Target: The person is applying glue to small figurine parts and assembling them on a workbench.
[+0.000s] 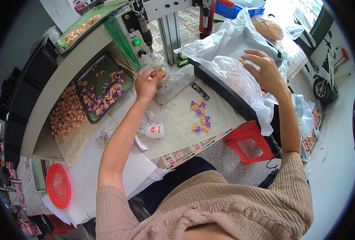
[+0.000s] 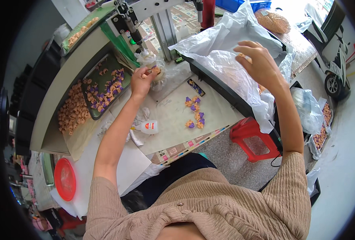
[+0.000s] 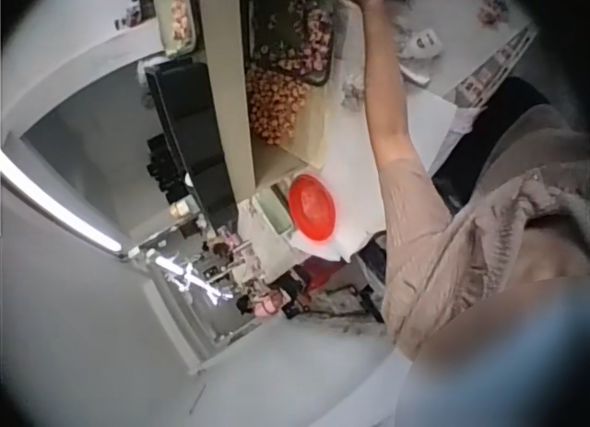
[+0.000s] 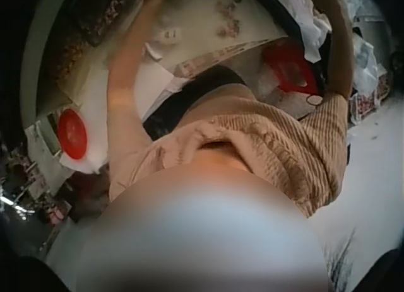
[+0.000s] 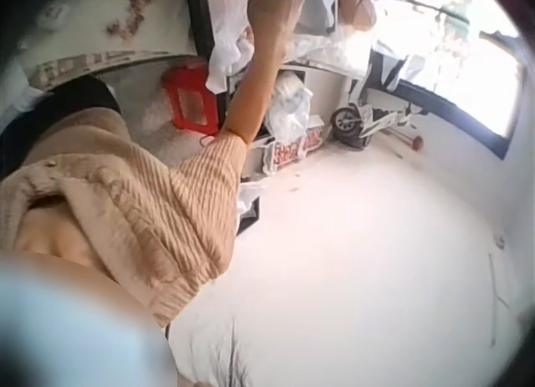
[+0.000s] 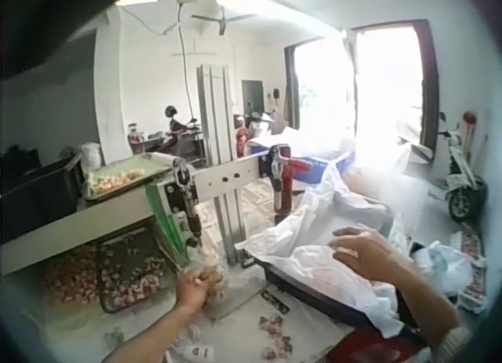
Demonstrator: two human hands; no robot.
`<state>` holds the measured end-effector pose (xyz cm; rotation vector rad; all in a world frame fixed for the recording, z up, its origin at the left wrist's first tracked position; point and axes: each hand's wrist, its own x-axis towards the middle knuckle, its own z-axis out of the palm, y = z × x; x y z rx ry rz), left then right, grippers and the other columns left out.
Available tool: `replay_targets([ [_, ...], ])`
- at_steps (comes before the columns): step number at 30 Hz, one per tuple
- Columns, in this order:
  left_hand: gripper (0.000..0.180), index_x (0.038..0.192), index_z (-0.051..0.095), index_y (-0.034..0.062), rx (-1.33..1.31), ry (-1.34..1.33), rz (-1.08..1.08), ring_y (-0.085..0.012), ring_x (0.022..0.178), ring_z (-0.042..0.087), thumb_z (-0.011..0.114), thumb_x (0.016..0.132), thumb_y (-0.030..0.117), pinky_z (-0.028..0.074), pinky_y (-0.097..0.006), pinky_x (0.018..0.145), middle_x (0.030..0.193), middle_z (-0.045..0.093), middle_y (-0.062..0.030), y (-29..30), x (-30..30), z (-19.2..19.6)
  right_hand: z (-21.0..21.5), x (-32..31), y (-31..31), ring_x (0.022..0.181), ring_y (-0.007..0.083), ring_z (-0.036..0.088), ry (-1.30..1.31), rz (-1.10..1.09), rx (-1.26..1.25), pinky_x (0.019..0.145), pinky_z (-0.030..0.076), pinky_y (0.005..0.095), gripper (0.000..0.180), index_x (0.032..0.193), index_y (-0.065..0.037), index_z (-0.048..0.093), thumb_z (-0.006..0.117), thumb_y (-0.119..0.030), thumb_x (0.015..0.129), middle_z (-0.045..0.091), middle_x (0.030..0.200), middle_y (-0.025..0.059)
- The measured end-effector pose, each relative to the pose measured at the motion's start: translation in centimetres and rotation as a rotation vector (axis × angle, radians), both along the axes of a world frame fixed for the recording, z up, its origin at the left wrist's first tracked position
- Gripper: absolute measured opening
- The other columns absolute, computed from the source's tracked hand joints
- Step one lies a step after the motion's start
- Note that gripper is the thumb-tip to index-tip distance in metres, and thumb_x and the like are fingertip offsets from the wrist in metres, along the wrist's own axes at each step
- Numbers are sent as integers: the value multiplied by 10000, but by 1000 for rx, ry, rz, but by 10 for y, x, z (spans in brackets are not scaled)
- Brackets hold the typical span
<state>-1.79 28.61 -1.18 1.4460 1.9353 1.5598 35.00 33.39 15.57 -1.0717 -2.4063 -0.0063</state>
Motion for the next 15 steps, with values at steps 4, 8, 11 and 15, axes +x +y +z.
replay_targets([
  [4,237,916,666,76,65,199,28,-218,766,591,767,722,169,471,-319,683,857,590,-61,-7,10,3,25,-46,-30,1024,307,621,-24,332,83,859,506,388,238,1058,-16,670,675,-120,843,626,1168,158],
  [8,226,870,641,38,167,229,40,-176,716,553,766,718,150,458,-296,669,818,562,-60,-13,9,6,54,-107,-39,981,309,634,61,619,264,834,515,384,207,1033,-26,677,664,-134,858,659,1097,132],
  [11,240,891,652,47,126,226,29,-164,728,557,770,720,168,460,-290,676,824,579,-52,-14,13,12,76,-165,-27,918,272,648,393,703,502,799,509,345,286,1062,27,636,646,-173,858,668,1036,146],
  [15,280,943,675,73,-34,112,29,-188,765,593,775,711,192,479,-296,704,884,610,-57,-15,13,14,118,-234,-3,865,286,654,429,494,-9,777,508,351,486,1192,60,553,672,-243,832,661,1012,181],
])
